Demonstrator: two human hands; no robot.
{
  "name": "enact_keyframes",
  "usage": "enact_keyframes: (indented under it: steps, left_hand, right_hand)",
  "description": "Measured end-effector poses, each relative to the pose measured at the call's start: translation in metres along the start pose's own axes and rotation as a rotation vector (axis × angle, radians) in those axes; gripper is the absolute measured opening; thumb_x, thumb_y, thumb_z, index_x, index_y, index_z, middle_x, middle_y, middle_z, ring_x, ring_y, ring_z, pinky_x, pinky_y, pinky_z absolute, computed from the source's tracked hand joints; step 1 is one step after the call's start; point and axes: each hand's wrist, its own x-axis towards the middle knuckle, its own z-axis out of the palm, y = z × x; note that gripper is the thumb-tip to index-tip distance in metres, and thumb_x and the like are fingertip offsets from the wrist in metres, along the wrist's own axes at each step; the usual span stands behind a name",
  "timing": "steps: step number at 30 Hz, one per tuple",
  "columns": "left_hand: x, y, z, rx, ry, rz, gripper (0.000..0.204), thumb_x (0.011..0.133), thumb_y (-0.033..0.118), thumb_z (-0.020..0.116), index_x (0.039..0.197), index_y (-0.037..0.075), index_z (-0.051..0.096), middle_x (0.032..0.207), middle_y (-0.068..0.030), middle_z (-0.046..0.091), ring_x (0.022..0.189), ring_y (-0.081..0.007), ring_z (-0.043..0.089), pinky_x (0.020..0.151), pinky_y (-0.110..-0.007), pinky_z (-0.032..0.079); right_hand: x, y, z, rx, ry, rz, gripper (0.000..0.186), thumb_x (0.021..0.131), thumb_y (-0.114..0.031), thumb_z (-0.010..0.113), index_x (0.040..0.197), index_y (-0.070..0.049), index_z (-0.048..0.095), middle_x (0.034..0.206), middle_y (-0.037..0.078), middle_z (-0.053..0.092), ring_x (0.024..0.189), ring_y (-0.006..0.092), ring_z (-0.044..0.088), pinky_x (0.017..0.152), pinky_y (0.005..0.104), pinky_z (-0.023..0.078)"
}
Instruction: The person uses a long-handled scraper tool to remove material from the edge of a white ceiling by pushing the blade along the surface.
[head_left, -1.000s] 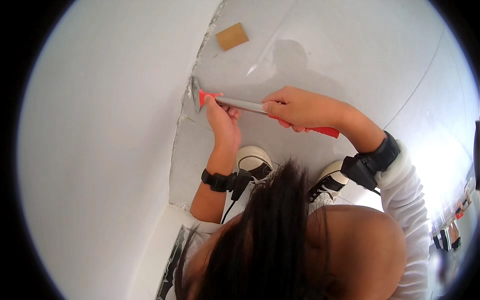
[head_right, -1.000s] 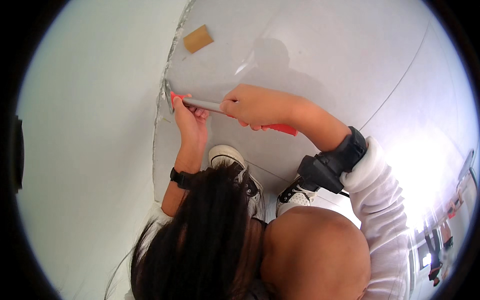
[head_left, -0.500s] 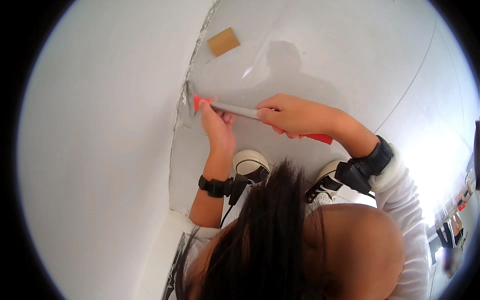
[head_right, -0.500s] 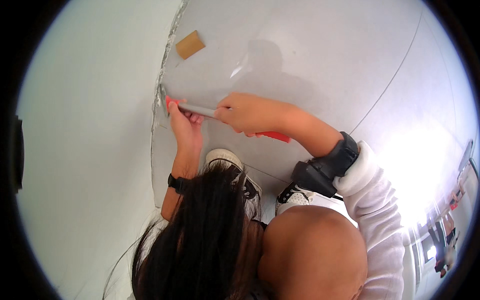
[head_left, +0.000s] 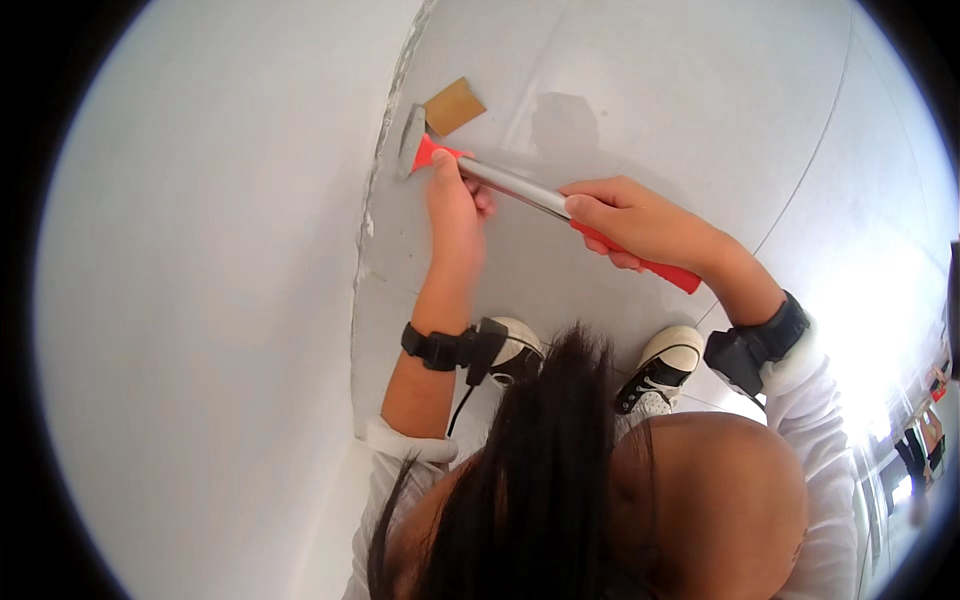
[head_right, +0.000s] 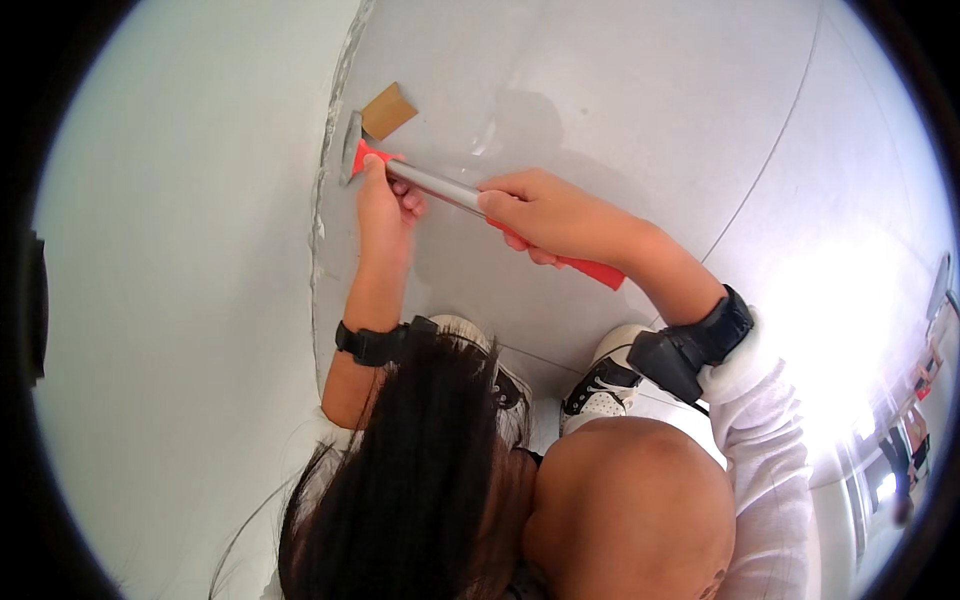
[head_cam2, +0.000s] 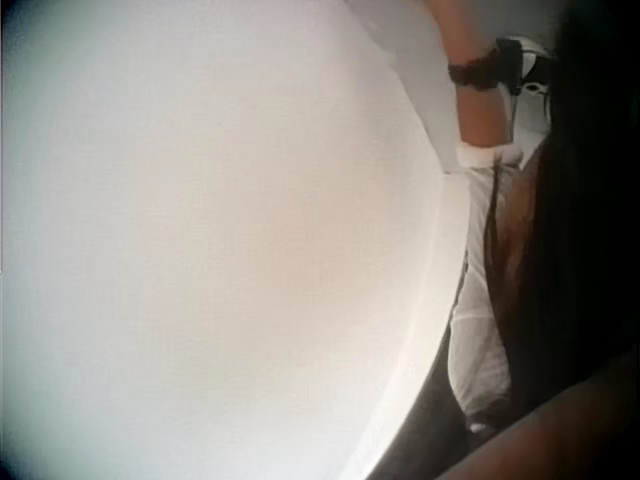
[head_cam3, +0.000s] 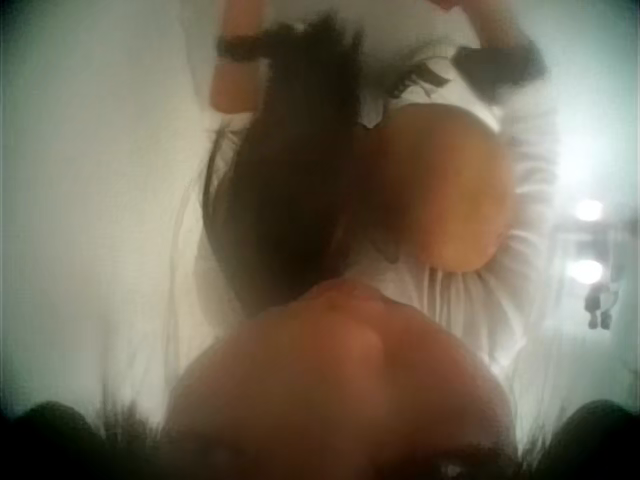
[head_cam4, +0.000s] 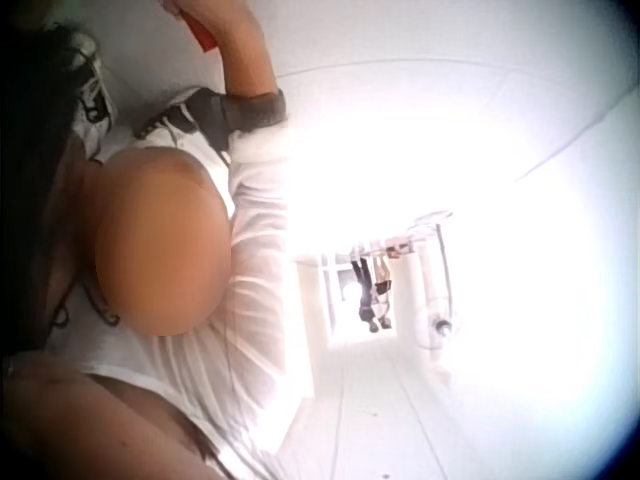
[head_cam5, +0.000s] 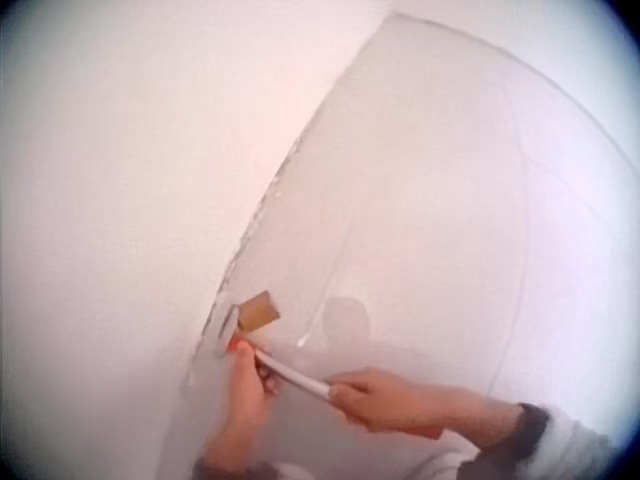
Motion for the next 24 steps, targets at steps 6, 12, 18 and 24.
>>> enact_keyframes:
  steps: [6, 12, 18, 24]
  left_hand:
    - [0.004, 0.003, 0.002, -0.095, 0.067, 0.010, 0.037, 0.107, 0.043, 0.043, 0.100, 0.009, 0.055, 0.074, 0.0033, 0.038, 0.060, -0.0090, 0.037, 0.054, -0.028, 0.034]
    - [-0.005, 0.002, 0.016, -0.003, -0.033, 0.020, 0.036, 0.108, 0.041, 0.042, 0.100, 0.009, 0.055, 0.073, 0.0032, 0.039, 0.058, -0.0084, 0.036, 0.052, -0.027, 0.032]
    - [0.014, 0.017, 0.004, 0.113, -0.100, 0.058, 0.036, 0.108, 0.040, 0.041, 0.101, 0.009, 0.057, 0.072, 0.0024, 0.042, 0.050, -0.0079, 0.033, 0.047, -0.025, 0.028]
    - [0.011, 0.020, 0.007, 0.107, -0.065, 0.024, 0.036, 0.108, 0.038, 0.042, 0.100, 0.007, 0.059, 0.069, 0.0020, 0.043, 0.050, -0.0075, 0.033, 0.044, -0.025, 0.027]
  right_hand:
    - [0.011, -0.013, -0.010, -0.083, -0.046, -0.032, 0.031, 0.103, -0.030, 0.043, 0.090, -0.005, 0.056, 0.068, 0.000, 0.048, 0.049, 0.0090, 0.044, 0.044, 0.0269, 0.038]
    - [-0.016, -0.012, -0.003, -0.079, 0.070, -0.018, 0.032, 0.101, -0.030, 0.043, 0.082, -0.006, 0.052, 0.066, 0.001, 0.050, 0.050, 0.0105, 0.046, 0.045, 0.0288, 0.040]
    - [-0.004, -0.016, -0.008, -0.088, 0.018, -0.034, 0.032, 0.102, -0.032, 0.043, 0.085, -0.006, 0.052, 0.066, 0.001, 0.049, 0.049, 0.0106, 0.047, 0.044, 0.0287, 0.040]
    - [0.009, -0.011, -0.016, -0.103, 0.001, -0.043, 0.031, 0.102, -0.032, 0.043, 0.088, -0.006, 0.052, 0.067, 0.001, 0.049, 0.048, 0.0106, 0.047, 0.043, 0.0287, 0.040]
